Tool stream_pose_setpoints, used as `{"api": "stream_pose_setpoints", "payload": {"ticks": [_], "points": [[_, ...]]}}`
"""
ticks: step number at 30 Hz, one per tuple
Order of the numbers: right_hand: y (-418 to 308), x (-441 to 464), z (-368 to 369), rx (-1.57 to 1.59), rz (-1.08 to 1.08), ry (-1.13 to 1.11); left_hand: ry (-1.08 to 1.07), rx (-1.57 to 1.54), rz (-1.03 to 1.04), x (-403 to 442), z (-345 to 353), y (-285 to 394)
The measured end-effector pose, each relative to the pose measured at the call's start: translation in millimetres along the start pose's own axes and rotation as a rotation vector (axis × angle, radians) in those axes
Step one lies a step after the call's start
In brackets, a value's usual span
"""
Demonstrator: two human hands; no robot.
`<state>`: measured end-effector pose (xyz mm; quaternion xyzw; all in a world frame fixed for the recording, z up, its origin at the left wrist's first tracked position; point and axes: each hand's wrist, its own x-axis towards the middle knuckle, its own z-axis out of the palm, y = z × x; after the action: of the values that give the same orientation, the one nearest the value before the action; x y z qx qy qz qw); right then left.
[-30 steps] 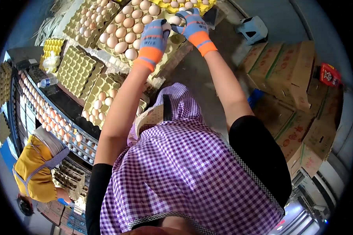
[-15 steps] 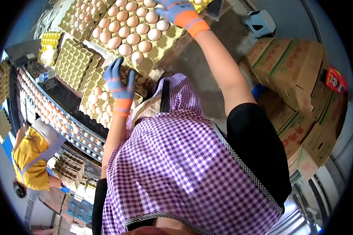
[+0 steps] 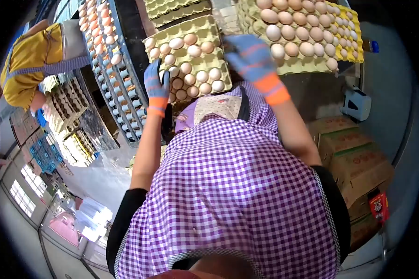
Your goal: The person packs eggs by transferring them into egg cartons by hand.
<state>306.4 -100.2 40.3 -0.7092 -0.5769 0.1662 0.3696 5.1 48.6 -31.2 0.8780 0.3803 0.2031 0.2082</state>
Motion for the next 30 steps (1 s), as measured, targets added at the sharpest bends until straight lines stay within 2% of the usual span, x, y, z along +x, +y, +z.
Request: {"api": "stream_pose_setpoints", "payload": {"ticks": [1, 4, 6, 7, 9, 12, 14, 16, 18, 19, 20, 22, 24, 25, 26, 28, 29, 30], "points": [[-1, 5, 7, -0.164, -0.143, -0.056, 0.004, 0.073, 0.078, 19, 15, 7], [29, 50, 78, -0.254, -0.145, -0.134, -0.111, 0.272, 0.189, 66, 37, -23], [25, 81, 110, -0.557, -0.059, -0.402, -0.147, 0.368, 0.257, 73, 44, -48], [26, 90, 115, -0.58, -0.032, -0.483, -0.183, 0.386, 0.271, 76, 44, -51], [40, 90, 112, -0.564, -0.082, -0.492, -0.265, 0.349, 0.262, 85, 33, -41], [41, 90, 120, -0.56, -0.138, -0.536, -0.252, 0.312, 0.37, 93, 37, -51], [46, 84, 118, -0.558, -0.146, -0.4, -0.202, 0.266, 0.412, 98, 42, -55], [55, 83, 108, -0.487, -0.148, -0.369, -0.132, 0.219, 0.369, 93, 33, -46], [41, 85, 103, -0.412, -0.132, -0.344, -0.026, -0.012, 0.167, 79, 24, -40], [24, 87, 97, -0.463, -0.061, -0.478, 0.037, -0.26, 0.066, 68, 18, -41], [16, 90, 93, -0.517, 0.02, -0.611, 0.116, -0.577, -0.187, 50, 15, -35], [32, 91, 99, -0.464, 0.023, -0.592, 0.093, -1.684, -0.727, 41, -10, -29], [49, 89, 101, -0.105, 0.098, -0.461, 0.268, -2.054, -0.701, 34, -12, -38], [54, 84, 103, 0.05, 0.092, -0.314, 0.31, -1.957, -0.818, 39, -4, -51], [70, 81, 111, 0.41, 0.234, -0.229, 0.192, -1.665, -0.936, 54, 14, -76], [63, 85, 100, 1.014, 0.711, -0.128, -0.013, -0.496, -0.457, 93, 4, -63], [95, 78, 114, 0.593, 0.218, -0.19, -0.139, -0.209, -0.345, 110, -1, -52], [86, 90, 120, 0.988, 0.737, -0.177, -0.266, 0.075, -0.23, 125, -3, -44]]}}
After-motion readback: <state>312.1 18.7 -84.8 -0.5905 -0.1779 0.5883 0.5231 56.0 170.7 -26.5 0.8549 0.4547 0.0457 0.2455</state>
